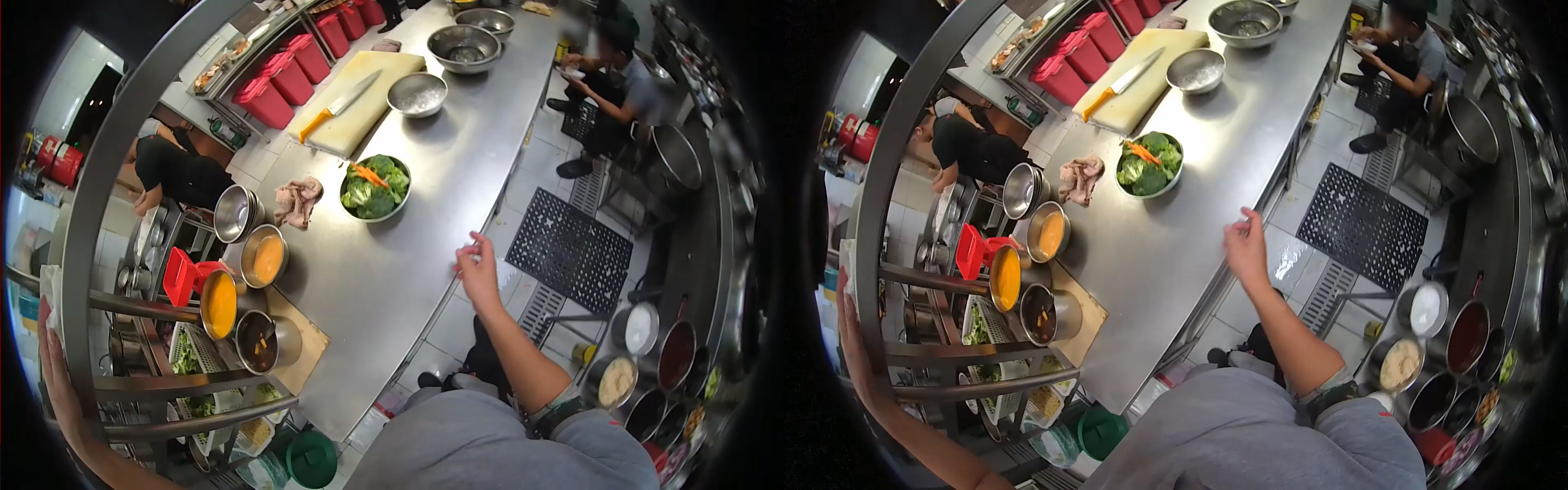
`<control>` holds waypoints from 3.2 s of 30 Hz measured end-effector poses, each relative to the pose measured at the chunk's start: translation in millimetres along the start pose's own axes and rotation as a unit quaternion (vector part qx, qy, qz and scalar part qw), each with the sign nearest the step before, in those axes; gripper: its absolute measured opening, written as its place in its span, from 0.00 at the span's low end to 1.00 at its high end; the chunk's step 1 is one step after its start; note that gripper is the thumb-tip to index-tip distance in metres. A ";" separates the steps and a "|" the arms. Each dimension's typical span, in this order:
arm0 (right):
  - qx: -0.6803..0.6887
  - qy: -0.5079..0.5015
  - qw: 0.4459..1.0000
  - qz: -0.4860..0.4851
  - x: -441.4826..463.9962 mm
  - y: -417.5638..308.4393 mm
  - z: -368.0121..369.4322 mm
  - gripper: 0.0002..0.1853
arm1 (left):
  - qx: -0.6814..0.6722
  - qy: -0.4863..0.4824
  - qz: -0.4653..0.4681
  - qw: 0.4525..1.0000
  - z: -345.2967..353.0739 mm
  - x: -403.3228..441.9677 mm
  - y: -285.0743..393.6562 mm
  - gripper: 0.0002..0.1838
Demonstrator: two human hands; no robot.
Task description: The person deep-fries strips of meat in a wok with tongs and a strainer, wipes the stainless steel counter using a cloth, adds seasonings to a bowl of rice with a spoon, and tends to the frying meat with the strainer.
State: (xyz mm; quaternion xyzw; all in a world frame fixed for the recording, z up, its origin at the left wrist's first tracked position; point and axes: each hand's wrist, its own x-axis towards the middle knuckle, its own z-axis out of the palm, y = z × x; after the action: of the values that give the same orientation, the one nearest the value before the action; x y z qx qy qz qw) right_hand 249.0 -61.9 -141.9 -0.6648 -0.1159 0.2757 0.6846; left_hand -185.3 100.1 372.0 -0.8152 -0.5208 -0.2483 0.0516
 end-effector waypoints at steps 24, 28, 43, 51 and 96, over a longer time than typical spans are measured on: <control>-0.339 -0.036 0.893 -0.293 176.7 -37.7 8.4 0.29 | 0.001 0.161 -0.049 0.986 -1.9 7.8 1.0 0.32; -0.334 -0.044 0.897 -0.286 177.2 -36.6 6.8 0.27 | 0.036 0.162 -0.070 0.984 4.7 7.6 16.2 0.32; -0.333 -0.036 0.891 -0.307 178.4 -39.3 7.5 0.23 | -0.002 0.178 -0.143 0.974 11.1 9.0 37.5 0.32; -0.331 -0.043 0.893 -0.301 176.9 -41.0 6.3 0.22 | 0.013 0.171 -0.126 0.977 7.5 7.5 26.7 0.32; -0.315 -0.335 0.801 -0.384 311.5 -166.6 226.1 0.14 | 0.060 0.187 -0.084 0.977 -8.0 12.8 -12.9 0.28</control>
State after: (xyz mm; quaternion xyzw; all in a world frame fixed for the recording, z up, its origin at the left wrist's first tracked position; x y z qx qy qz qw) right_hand 423.3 301.0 -24.2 -0.6108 -0.6642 0.1437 0.4063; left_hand -195.2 113.7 382.6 -0.7029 -0.5826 -0.3684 0.1755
